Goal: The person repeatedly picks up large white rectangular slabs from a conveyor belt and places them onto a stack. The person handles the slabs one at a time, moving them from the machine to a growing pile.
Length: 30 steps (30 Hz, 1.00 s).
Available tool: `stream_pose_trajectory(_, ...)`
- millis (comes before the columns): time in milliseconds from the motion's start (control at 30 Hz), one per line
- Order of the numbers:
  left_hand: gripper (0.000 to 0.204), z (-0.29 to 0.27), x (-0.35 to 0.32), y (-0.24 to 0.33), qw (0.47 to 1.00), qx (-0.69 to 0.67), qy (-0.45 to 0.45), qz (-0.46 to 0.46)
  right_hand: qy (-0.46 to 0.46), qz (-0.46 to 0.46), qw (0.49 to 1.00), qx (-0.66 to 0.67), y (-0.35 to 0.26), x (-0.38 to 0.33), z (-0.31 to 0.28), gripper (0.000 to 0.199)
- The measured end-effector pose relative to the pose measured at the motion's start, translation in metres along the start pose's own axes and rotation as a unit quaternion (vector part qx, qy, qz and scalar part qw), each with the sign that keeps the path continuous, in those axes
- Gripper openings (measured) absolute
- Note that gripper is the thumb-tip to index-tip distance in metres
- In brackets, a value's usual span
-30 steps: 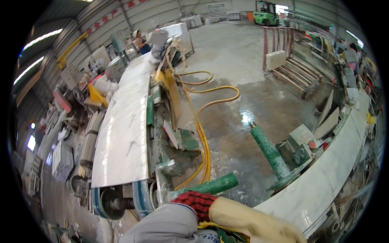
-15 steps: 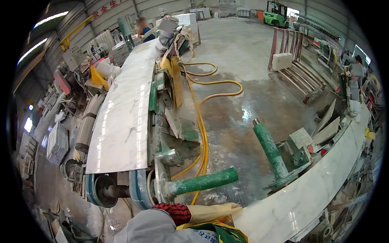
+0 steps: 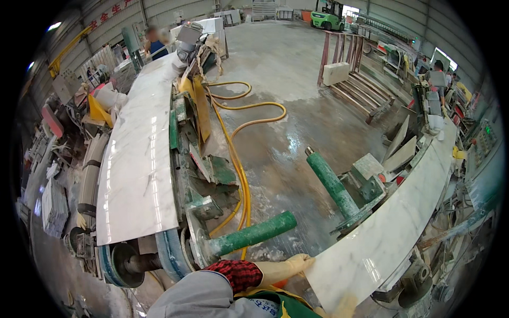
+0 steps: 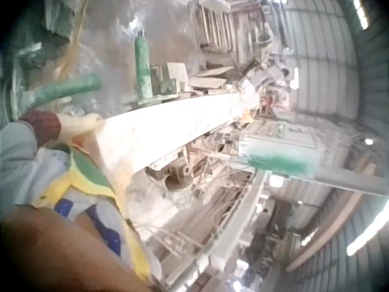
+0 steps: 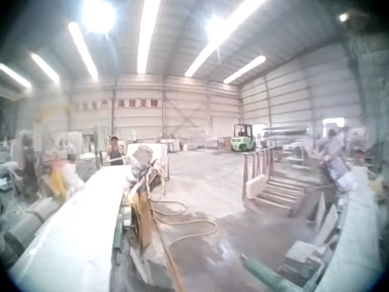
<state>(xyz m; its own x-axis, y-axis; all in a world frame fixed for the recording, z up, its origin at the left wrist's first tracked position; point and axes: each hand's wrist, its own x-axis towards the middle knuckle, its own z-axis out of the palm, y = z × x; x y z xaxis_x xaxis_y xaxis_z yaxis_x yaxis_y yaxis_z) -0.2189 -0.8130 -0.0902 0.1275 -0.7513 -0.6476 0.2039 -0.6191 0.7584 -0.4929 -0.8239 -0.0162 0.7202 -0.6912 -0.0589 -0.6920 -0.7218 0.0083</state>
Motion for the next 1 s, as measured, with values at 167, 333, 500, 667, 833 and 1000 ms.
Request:
stream_pose_trajectory(167,0.047,0.005,-0.003,0.002,0.997,-0.071,-0.033,-0.003,0.006,-0.058,0.998,-0.038,-0.018,0.001,0.006,0.064)
stream_pose_trajectory(333,0.052,0.015,0.018,-0.010,0.996,-0.071,-0.044,0.027,0.019,-0.030,0.994,-0.104,-0.016,0.033,0.017,0.064)
stream_pose_trajectory(500,0.057,0.012,0.016,-0.010,0.980,0.056,-0.005,0.192,0.024,0.015,0.980,-0.199,-0.010,0.039,0.030,0.064)
stream_pose_trajectory(667,0.058,-0.111,-0.087,0.030,0.923,0.204,0.133,0.299,0.038,0.015,0.970,-0.239,0.012,0.051,0.055,0.063)
stream_pose_trajectory(833,0.032,-0.252,-0.203,-0.002,0.779,0.184,0.504,0.324,0.056,0.017,0.967,-0.250,0.027,0.059,0.078,0.062)
stream_pose_trajectory(1000,0.053,-0.328,-0.293,-0.079,0.570,0.357,0.735,0.090,0.066,0.009,0.964,-0.258,0.033,0.071,0.092,0.061)
